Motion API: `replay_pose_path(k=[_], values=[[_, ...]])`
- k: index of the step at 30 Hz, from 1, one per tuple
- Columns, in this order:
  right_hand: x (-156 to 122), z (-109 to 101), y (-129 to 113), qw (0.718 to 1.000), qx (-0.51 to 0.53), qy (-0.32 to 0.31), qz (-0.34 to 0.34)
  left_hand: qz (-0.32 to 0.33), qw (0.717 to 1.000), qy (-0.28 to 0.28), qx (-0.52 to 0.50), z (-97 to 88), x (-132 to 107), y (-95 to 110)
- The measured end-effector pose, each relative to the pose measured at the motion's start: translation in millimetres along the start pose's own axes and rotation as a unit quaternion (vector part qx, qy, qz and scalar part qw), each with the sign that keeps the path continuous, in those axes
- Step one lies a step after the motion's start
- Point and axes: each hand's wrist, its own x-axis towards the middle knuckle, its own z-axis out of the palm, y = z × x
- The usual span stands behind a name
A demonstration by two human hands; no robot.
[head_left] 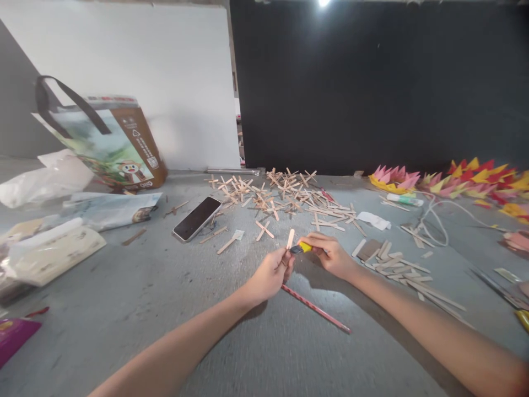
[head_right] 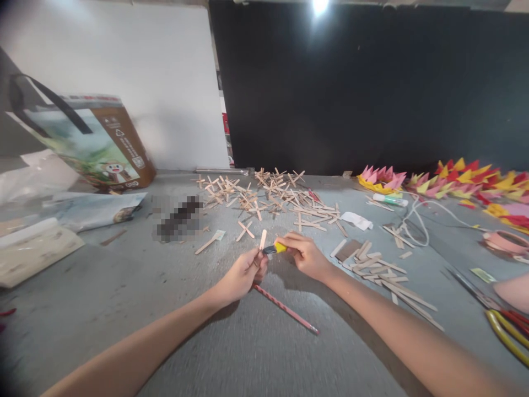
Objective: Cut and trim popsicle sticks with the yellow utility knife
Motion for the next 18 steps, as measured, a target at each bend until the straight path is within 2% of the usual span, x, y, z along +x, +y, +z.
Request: replay_pose_path(k=[11, 18], values=[[-0.8, 0.1, 1.3, 1.000, 0.012, -0.007, 0.007, 0.004, 1.000, -0.006, 0.027, 1.5, -1.2, 2.6], [-1.1, -4.4, 0.0, 1.000, 0.011, 0.000, 0.005, 0.017, 1.000, -0.008, -0.023, -0.9, -1.9, 1.5]])
